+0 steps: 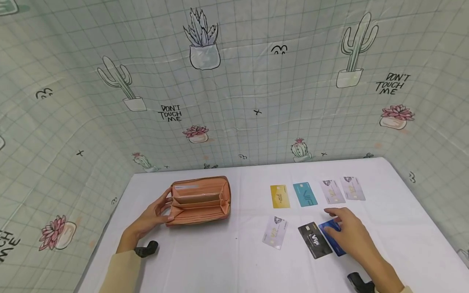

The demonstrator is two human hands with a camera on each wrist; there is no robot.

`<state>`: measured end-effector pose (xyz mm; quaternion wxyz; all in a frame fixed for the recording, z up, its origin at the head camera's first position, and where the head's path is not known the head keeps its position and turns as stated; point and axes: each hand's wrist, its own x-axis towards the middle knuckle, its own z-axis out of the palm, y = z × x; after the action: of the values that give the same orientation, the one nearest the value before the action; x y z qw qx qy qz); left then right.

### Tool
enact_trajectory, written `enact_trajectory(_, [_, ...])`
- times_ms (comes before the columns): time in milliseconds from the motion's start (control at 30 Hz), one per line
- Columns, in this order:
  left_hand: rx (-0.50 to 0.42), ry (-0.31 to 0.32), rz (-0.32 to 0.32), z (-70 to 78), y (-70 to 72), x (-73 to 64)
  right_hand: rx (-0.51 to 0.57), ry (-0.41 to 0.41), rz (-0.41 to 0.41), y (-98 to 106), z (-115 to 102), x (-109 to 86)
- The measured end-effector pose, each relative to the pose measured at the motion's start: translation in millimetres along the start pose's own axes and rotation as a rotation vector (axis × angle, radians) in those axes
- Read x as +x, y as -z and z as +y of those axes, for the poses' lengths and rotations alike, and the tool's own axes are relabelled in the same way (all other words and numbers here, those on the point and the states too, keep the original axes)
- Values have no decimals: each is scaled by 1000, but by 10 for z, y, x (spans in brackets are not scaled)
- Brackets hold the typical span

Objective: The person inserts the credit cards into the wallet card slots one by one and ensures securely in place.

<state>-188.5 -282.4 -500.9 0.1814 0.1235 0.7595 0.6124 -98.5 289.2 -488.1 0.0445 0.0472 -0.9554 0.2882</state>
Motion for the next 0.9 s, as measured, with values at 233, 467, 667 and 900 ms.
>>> enact_trajectory(233, [10,-9,5,-6,24,-8,-41,-117,-43,14,163,-75])
enact_trajectory(467, [16,1,8,-33,27,2,-80,-193,-90,-17,191,-102])
enact_trajectory(667, [12,-7,6,-54,24,5,-112,-237,-99,-32,156,-94])
enact_trajectory(900, [-2,-30,-3,-43,16,-3,-122,-230,-107,-41,150,-83])
